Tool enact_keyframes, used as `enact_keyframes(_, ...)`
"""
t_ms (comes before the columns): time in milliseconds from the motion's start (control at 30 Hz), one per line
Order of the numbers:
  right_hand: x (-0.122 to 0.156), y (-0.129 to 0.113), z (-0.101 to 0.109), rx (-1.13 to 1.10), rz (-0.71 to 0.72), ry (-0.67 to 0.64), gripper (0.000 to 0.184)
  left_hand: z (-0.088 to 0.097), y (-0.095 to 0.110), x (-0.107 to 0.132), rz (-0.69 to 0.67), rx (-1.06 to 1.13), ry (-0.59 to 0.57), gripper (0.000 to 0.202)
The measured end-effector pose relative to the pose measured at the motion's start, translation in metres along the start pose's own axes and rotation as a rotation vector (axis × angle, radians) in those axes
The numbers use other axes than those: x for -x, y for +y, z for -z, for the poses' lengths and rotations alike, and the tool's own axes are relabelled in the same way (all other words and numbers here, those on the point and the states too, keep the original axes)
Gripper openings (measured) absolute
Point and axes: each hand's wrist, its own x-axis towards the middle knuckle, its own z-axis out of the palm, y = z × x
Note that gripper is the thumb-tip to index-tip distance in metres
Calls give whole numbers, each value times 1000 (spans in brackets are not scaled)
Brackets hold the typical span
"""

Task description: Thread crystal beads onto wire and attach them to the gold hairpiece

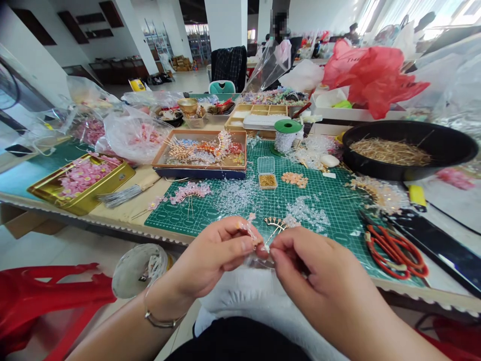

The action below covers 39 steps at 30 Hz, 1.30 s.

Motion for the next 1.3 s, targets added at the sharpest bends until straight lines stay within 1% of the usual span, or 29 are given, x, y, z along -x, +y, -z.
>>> enact_keyframes(133, -2, 4, 8, -107, -95, -5, 22, 10, 5, 0, -114, 38, 106, 9)
enact_keyframes(233, -1, 7, 10, -169, -170, -28, 22, 17, 6, 0, -168, 50, 176, 8)
enact_keyframes(300, 0, 9, 10, -208, -208, -45, 22, 20, 5, 0, -204, 54, 180, 9)
enact_keyframes(433, 1, 12, 9, -258, -255, -39, 23, 22, 4, 5, -263, 38, 151, 18)
enact_keyframes(567, -1, 12, 8, -298, -299, -12, 23, 21, 5, 11, -281, -33, 180, 23)
enact_keyframes(667, -2, 12, 8, -335, -333, -6, 23, 20, 5, 15, -297, -77, 181, 25)
enact_keyframes(733, -3, 13, 7, -370, -358, -19, 25, 20, 5, 16, -293, -108, 187, 25)
enact_keyframes(833, -3, 12, 6, -410, -384, -50, 26, 18, 5, 15, -270, -171, 229, 21)
enact_keyframes(900, -4, 9, 5, -429, -399, -73, 22, 14, 7, 13, -252, -237, 231, 14)
enact_keyframes(967, -5, 5, 3, -447, -415, -98, 19, 8, 9, 10, -231, -363, 181, 8)
enact_keyframes(1000, -6, 3, 2, -454, -418, -108, 18, 4, 10, 9, -232, -453, 149, 10)
enact_keyframes(1067, -7, 0, 0, -467, -419, -118, 17, -3, 10, 7, -275, -665, 106, 15)
enact_keyframes(1167, -9, 1, -2, -502, -430, -133, 20, -9, 8, 5, -389, -933, 110, 11)
enact_keyframes(1233, -10, 4, -2, -543, -442, -159, 21, -9, 6, 4, -438, -1014, 121, 10)
enact_keyframes(1300, -11, 6, -1, -612, -463, -195, 22, -9, 5, 3, -458, -1035, 135, 11)
